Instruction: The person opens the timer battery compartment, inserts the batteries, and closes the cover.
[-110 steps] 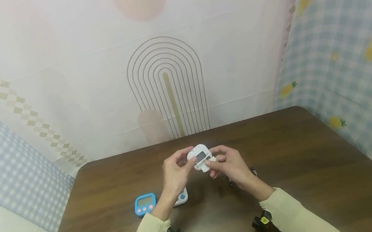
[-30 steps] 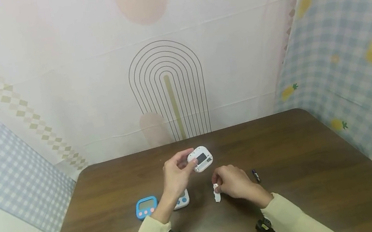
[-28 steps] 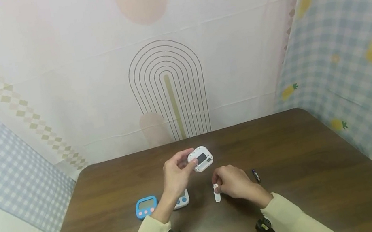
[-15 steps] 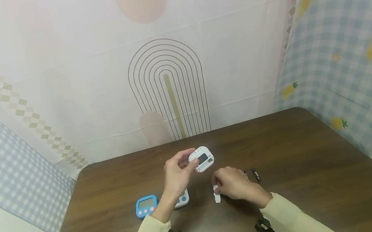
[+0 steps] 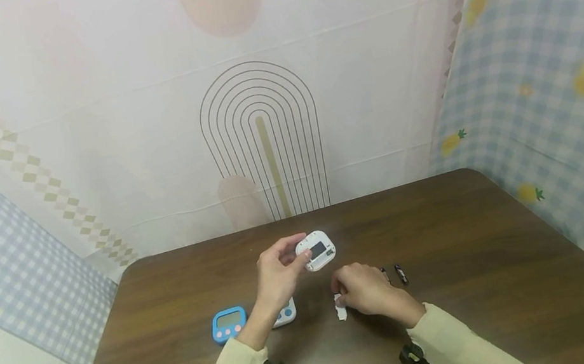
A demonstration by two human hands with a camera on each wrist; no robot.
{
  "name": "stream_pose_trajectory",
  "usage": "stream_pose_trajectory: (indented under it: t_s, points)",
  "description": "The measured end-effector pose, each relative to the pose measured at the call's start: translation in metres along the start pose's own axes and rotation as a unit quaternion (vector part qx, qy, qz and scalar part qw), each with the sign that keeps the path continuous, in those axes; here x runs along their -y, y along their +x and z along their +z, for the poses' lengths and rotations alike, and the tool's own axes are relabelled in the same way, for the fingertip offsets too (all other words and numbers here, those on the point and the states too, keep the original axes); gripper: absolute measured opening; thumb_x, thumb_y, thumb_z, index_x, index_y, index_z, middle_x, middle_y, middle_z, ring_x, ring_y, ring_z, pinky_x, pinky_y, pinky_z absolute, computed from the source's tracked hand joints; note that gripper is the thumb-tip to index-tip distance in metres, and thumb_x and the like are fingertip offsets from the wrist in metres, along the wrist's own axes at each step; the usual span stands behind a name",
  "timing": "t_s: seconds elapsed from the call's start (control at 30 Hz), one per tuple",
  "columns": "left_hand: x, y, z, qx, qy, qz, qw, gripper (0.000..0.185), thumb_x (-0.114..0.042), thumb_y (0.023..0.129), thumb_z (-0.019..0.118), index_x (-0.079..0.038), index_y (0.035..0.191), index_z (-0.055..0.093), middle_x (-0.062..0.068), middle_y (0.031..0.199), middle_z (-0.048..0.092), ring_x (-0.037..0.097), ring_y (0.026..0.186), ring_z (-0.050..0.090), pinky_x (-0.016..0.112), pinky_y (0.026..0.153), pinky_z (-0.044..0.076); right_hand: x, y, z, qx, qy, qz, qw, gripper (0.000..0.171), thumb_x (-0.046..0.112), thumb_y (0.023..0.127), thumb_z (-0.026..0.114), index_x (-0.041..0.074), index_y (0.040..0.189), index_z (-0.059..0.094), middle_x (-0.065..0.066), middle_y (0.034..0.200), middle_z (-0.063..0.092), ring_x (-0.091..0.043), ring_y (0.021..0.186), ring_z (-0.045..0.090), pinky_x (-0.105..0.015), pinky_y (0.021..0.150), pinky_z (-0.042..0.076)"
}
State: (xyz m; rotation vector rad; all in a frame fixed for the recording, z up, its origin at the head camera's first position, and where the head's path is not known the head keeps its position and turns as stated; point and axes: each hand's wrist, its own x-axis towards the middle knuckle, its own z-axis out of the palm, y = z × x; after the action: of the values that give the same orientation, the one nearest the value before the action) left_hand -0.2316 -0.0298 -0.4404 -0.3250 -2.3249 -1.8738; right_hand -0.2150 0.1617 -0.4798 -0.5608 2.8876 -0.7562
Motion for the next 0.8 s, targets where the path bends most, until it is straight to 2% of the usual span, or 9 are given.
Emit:
stream_pose_trajectory:
  t_s: [0.13,0.33,0.57,0.8]
  points:
    - [0.0,0.0,0.0,0.001,-0.003,-0.004,1.0,0.03,-0.004,0.093,0.079,-0.005,0.123,0.076,0.015,0.112,0.078,0.022,0.09,0.075,0.04,0.072,0.067,-0.002,0.001,-0.005,-0.005,0.001,0.005,1.0,0.01,0.01,0.086,0.085,0.016,0.088,0.076,0.01,0.075,0.067,-0.01,0.067,0.056,-0.031,0.061,0.051]
    - [0.001,-0.001,0.0,0.002,0.002,-0.006,1.0,0.029,-0.006,0.094,0.079,-0.006,0.123,0.076,0.015,0.114,0.078,0.022,0.091,0.075,0.033,0.071,0.067,-0.006,0.001,-0.017,-0.008,0.025,0.029,0.999,0.011,0.012,0.086,0.086,0.015,0.093,0.078,0.008,0.079,0.068,-0.012,0.069,0.057,-0.032,0.063,0.052]
    - [0.002,-0.001,0.001,-0.002,0.001,-0.008,1.0,0.028,-0.006,0.093,0.08,-0.009,0.121,0.077,0.017,0.114,0.078,0.023,0.093,0.076,0.026,0.071,0.065,-0.017,0.002,-0.028,-0.012,0.005,0.012,1.0,0.019,0.012,0.087,0.086,0.022,0.078,0.072,0.01,0.073,0.065,-0.011,0.064,0.056,-0.03,0.057,0.049]
    - [-0.001,0.0,0.001,-0.001,0.003,-0.005,1.0,0.028,-0.005,0.094,0.079,-0.005,0.122,0.077,0.018,0.114,0.078,0.025,0.094,0.076,0.03,0.071,0.066,-0.032,0.001,-0.047,-0.007,0.001,0.023,1.0,0.018,0.013,0.088,0.084,0.022,0.078,0.072,0.01,0.074,0.066,-0.012,0.063,0.056,-0.031,0.056,0.047]
